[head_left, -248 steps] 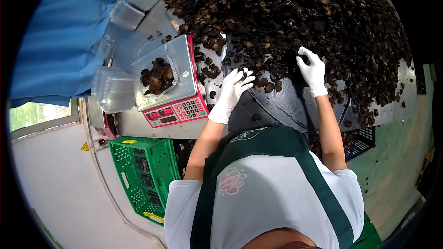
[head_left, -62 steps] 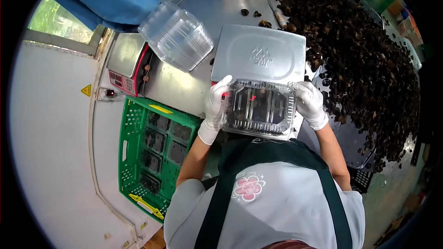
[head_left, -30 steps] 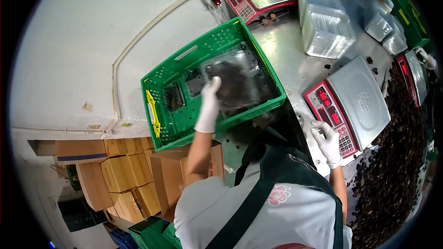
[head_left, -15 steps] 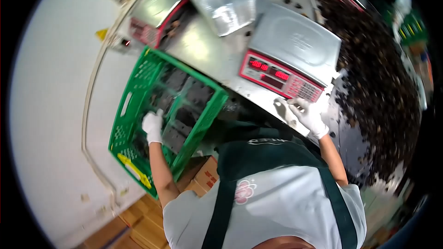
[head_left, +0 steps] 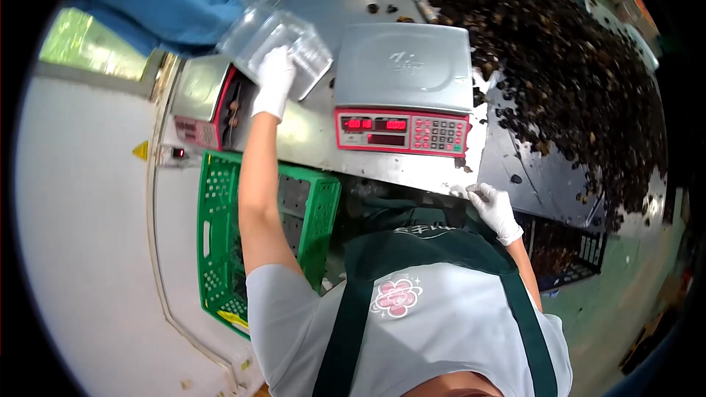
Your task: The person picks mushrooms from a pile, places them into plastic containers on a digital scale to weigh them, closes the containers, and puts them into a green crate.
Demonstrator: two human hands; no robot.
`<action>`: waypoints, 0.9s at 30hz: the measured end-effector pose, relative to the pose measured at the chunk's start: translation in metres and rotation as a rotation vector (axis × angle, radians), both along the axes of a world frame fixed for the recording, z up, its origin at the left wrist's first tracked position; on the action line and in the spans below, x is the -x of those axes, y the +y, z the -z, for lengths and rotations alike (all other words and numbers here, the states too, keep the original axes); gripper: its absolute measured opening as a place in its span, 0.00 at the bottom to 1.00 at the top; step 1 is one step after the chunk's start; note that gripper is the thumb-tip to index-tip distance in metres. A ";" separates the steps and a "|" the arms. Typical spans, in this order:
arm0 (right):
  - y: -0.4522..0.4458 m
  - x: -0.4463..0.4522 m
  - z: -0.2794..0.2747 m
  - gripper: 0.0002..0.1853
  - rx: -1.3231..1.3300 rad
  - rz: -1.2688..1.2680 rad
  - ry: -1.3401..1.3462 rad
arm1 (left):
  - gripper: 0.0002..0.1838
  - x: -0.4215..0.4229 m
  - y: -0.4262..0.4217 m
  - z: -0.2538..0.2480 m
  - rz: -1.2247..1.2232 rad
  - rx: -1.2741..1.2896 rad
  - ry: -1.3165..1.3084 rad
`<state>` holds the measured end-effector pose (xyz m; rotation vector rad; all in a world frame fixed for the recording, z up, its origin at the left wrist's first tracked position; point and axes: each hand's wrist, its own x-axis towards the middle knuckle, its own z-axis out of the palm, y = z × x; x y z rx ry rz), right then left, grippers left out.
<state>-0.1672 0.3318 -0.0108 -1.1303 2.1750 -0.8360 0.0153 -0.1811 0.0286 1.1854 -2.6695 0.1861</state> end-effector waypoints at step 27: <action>0.044 0.099 0.089 0.09 0.071 0.284 0.518 | 0.12 0.123 0.188 0.008 0.345 -0.414 0.113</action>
